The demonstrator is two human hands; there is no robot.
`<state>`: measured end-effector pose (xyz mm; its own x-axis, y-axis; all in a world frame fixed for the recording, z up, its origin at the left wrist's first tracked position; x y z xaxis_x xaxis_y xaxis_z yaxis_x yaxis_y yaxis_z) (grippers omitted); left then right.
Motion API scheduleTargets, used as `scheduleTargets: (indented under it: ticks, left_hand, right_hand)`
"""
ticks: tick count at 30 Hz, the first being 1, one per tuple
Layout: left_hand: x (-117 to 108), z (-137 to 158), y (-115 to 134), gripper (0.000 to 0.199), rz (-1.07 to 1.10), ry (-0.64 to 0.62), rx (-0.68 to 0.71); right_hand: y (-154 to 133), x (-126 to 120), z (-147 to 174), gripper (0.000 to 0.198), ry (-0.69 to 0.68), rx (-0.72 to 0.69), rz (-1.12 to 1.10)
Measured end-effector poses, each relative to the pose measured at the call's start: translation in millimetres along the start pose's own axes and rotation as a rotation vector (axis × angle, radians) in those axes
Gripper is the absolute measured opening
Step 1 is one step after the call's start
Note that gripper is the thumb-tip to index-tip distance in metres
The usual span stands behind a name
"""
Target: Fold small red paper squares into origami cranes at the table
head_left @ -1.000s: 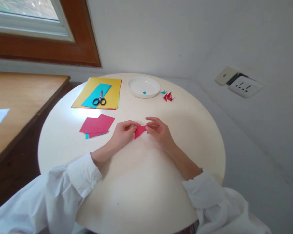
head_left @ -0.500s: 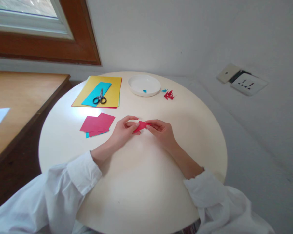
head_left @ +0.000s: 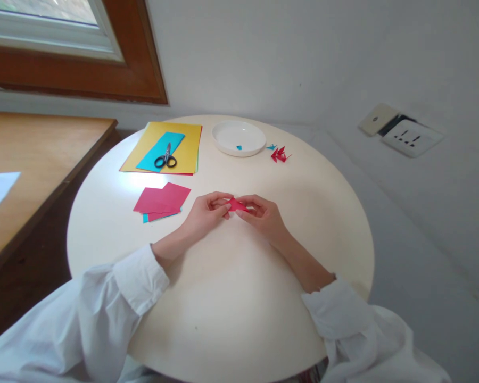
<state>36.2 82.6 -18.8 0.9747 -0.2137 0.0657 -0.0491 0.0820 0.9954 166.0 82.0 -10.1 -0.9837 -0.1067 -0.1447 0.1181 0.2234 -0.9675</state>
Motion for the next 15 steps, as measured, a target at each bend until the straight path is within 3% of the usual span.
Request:
scheduleTargets:
  ticks: [7, 15]
  left_hand:
    - [0.8, 4.4, 11.9, 0.038, -0.221, 0.006, 0.067]
    - [-1.3, 3.9, 16.1, 0.029, -0.292, 0.038, 0.141]
  right_hand:
    - [-1.3, -1.1, 0.7, 0.019, -0.017, 0.008, 0.044]
    - [0.5, 0.5, -0.2, 0.018, -0.030, -0.021, 0.067]
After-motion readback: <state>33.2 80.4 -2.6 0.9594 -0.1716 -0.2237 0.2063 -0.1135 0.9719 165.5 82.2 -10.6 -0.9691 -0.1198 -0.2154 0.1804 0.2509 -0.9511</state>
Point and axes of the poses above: each hand's wrist, its own z-axis away from the middle knuckle, its own x-axis out of the palm, y = z × x, the point moved 9 cm from there along -z, towards the middle knuckle, and after that the axes turned 1 degree about z, right-handed, at the moved point
